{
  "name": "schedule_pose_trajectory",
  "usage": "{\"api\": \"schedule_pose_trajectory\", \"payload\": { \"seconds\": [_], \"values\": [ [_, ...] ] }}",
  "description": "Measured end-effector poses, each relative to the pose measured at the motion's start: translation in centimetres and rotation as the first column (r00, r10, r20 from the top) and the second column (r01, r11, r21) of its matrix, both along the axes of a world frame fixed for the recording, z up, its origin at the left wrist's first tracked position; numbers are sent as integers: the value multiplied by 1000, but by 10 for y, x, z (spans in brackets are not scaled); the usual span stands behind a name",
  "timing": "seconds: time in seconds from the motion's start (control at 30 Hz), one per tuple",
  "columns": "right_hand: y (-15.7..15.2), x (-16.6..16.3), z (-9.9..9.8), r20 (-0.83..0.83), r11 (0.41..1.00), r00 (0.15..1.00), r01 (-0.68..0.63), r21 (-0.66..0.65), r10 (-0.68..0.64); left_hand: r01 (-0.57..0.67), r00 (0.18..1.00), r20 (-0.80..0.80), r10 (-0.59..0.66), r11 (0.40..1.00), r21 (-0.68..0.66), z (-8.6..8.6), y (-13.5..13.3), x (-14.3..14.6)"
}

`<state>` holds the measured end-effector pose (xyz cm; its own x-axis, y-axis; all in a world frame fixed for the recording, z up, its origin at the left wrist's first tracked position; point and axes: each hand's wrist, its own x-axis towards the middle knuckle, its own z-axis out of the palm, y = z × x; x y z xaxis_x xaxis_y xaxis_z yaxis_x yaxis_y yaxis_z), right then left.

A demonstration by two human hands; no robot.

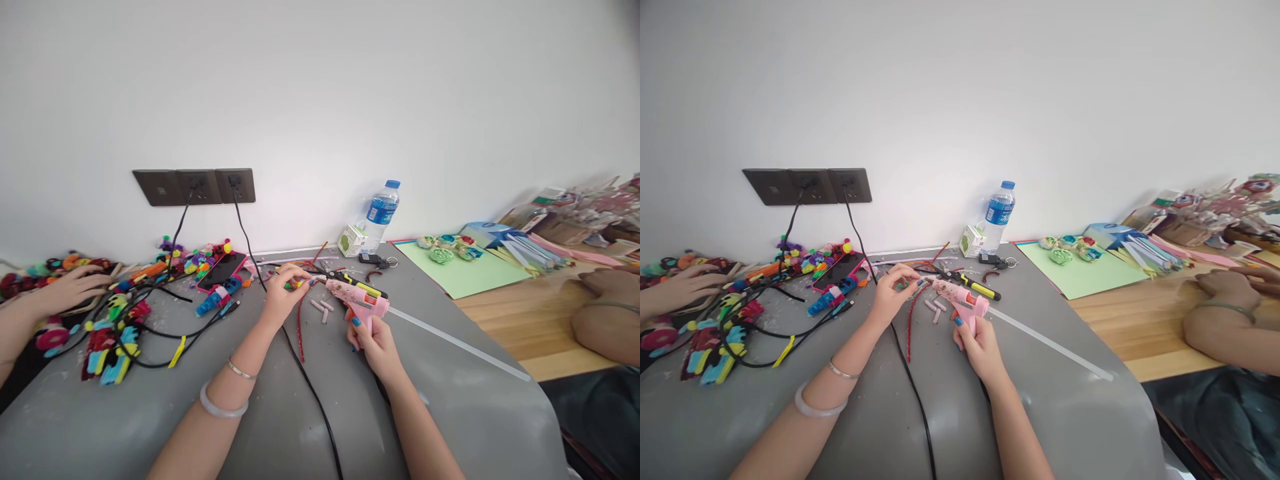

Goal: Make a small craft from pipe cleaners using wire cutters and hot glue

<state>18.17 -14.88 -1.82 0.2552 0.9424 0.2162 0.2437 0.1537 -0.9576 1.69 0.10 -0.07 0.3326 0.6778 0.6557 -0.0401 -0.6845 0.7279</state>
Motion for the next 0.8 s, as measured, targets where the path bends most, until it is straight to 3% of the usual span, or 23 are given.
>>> {"api": "schedule_pose_trajectory", "payload": {
  "seconds": [0.43,0.8],
  "values": [
    [0,2,-4,74,1000,997,9,-2,-8,-24,1000,-16,24,1000,13,1,0,-1],
    [0,-4,4,33,997,996,82,11,-82,-39,999,-20,40,999,19,2,0,-2]
  ]
}}
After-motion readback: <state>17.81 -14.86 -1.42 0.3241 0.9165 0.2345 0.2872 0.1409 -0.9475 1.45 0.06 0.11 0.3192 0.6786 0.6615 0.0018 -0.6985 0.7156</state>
